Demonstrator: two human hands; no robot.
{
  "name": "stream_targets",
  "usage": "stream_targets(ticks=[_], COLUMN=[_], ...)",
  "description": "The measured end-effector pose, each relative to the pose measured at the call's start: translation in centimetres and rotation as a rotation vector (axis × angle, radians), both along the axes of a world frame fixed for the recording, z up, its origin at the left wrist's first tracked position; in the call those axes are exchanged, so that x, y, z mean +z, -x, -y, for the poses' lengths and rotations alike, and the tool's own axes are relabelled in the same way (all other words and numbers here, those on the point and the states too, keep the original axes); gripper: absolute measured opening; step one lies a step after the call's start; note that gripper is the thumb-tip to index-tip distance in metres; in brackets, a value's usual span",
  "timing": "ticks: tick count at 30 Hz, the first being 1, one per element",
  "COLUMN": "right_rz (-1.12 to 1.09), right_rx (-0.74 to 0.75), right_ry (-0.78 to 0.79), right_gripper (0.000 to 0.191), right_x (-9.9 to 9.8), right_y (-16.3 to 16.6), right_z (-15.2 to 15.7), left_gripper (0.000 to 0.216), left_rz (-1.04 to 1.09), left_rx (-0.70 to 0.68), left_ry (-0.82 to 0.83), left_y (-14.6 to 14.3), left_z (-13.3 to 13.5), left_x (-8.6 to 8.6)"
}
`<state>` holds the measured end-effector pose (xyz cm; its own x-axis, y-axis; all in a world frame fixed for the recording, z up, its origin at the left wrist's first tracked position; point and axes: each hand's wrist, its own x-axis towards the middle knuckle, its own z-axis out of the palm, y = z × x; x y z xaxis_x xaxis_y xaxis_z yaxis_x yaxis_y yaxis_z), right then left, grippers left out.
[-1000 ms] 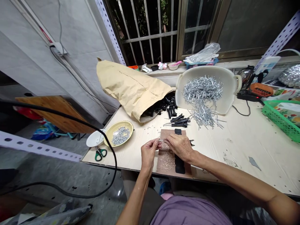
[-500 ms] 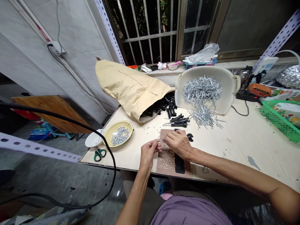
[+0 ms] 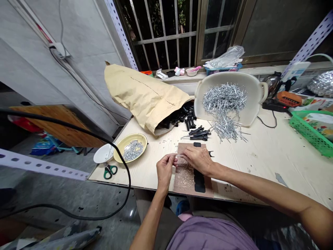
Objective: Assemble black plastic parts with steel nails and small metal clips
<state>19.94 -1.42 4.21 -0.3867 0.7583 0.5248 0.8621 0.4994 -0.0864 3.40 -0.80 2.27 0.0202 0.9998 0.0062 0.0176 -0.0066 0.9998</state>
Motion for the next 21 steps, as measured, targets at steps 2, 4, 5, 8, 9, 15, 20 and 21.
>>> stream_targets(ticks=[2, 4, 5, 8, 9, 15, 20, 21], right_rz=[-0.054, -0.053, -0.034, 0.066, 0.099, 0.097, 0.064, 0.087], right_rx=[-0.002, 0.004, 0.005, 0.015, 0.021, 0.017, -0.006, 0.004], right_ry=[0.038, 0.029, 0.006, -0.078, -0.099, -0.083, -0.035, -0.043], right_gripper=[0.019, 0.018, 0.018, 0.016, 0.016, 0.019, 0.017, 0.015], right_x=[-0.2, -0.2, -0.2, 0.0, 0.1, -0.2, -0.6, -0.6], right_y=[0.1, 0.1, 0.1, 0.0, 0.0, 0.0, -0.2, -0.2], right_z=[0.0, 0.0, 0.0, -0.1, -0.2, -0.5, -0.6, -0.6], left_gripper=[0.026, 0.026, 0.026, 0.03, 0.032, 0.032, 0.033, 0.033], left_rz=[0.005, 0.04, 0.072, 0.199, 0.233, 0.189, 0.11, 0.105], left_rx=[0.008, 0.011, 0.007, -0.017, -0.024, 0.004, -0.001, -0.002], left_ry=[-0.007, 0.014, 0.036, 0.136, 0.166, 0.132, 0.102, 0.104], left_y=[0.0, -0.1, -0.2, -0.5, -0.5, -0.5, -0.5, -0.6], left_z=[0.0, -0.1, -0.1, -0.3, -0.4, -0.6, -0.5, -0.5], left_x=[0.1, 0.0, -0.2, -0.6, -0.8, -0.8, -0.2, -0.1])
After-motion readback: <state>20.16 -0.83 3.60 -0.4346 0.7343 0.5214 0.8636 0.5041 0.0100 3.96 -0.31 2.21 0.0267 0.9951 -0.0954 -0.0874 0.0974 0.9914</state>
